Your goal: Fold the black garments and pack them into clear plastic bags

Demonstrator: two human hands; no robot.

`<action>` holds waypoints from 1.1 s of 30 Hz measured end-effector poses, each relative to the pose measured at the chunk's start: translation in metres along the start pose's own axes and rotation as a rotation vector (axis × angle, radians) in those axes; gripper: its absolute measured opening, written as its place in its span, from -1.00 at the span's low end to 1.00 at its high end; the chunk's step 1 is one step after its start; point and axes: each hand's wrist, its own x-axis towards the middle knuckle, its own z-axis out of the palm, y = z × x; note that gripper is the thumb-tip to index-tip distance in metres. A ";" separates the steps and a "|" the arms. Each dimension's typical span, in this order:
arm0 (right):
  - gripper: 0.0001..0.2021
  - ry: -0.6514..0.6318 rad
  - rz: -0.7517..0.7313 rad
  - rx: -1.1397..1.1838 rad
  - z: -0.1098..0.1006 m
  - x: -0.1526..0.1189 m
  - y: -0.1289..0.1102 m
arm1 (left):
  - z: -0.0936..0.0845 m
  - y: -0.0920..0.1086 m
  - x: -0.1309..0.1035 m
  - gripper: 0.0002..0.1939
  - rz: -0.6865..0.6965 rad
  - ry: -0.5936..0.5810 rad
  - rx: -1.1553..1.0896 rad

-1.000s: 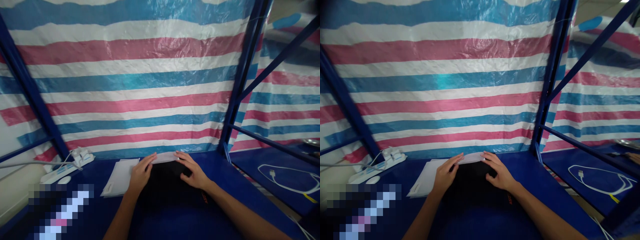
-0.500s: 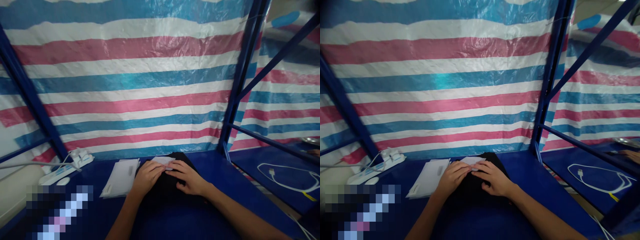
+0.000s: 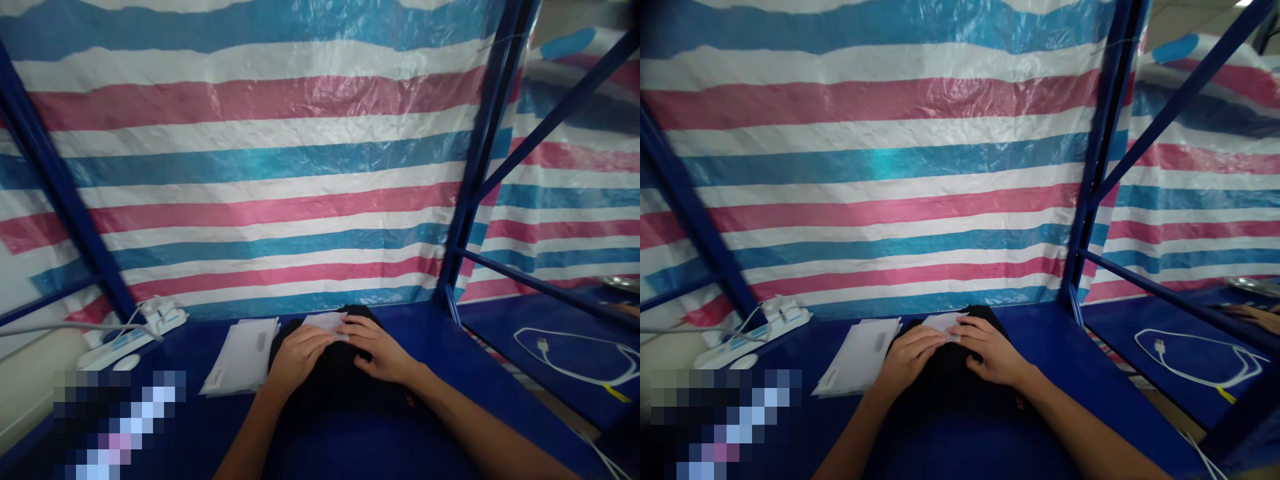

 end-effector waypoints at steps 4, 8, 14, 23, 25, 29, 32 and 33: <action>-0.26 0.042 0.095 -0.039 -0.002 -0.004 0.015 | -0.009 0.002 0.002 -0.75 -0.026 0.072 0.009; -0.19 0.085 0.169 -0.072 -0.007 -0.009 0.028 | -0.016 0.002 0.004 -0.78 -0.136 0.173 -0.016; -0.20 0.028 0.085 -0.008 -0.005 -0.003 0.006 | -0.008 -0.002 0.000 -0.79 -0.184 0.152 0.013; -0.19 0.098 -0.053 0.075 -0.002 -0.001 -0.002 | 0.001 0.002 0.000 -0.77 -0.041 0.042 0.058; -0.21 0.092 -0.029 0.047 -0.004 -0.001 -0.001 | 0.001 0.004 0.001 -0.77 -0.013 0.050 0.085; -0.25 0.074 0.032 -0.013 -0.006 0.002 -0.001 | 0.002 0.008 0.003 -0.75 0.022 0.066 0.133; -0.28 0.059 0.048 -0.046 -0.007 0.002 -0.002 | 0.002 0.008 0.003 -0.75 0.024 0.076 0.145; -0.28 0.053 0.046 -0.051 -0.006 0.002 -0.003 | 0.003 0.008 0.002 -0.76 0.012 0.080 0.149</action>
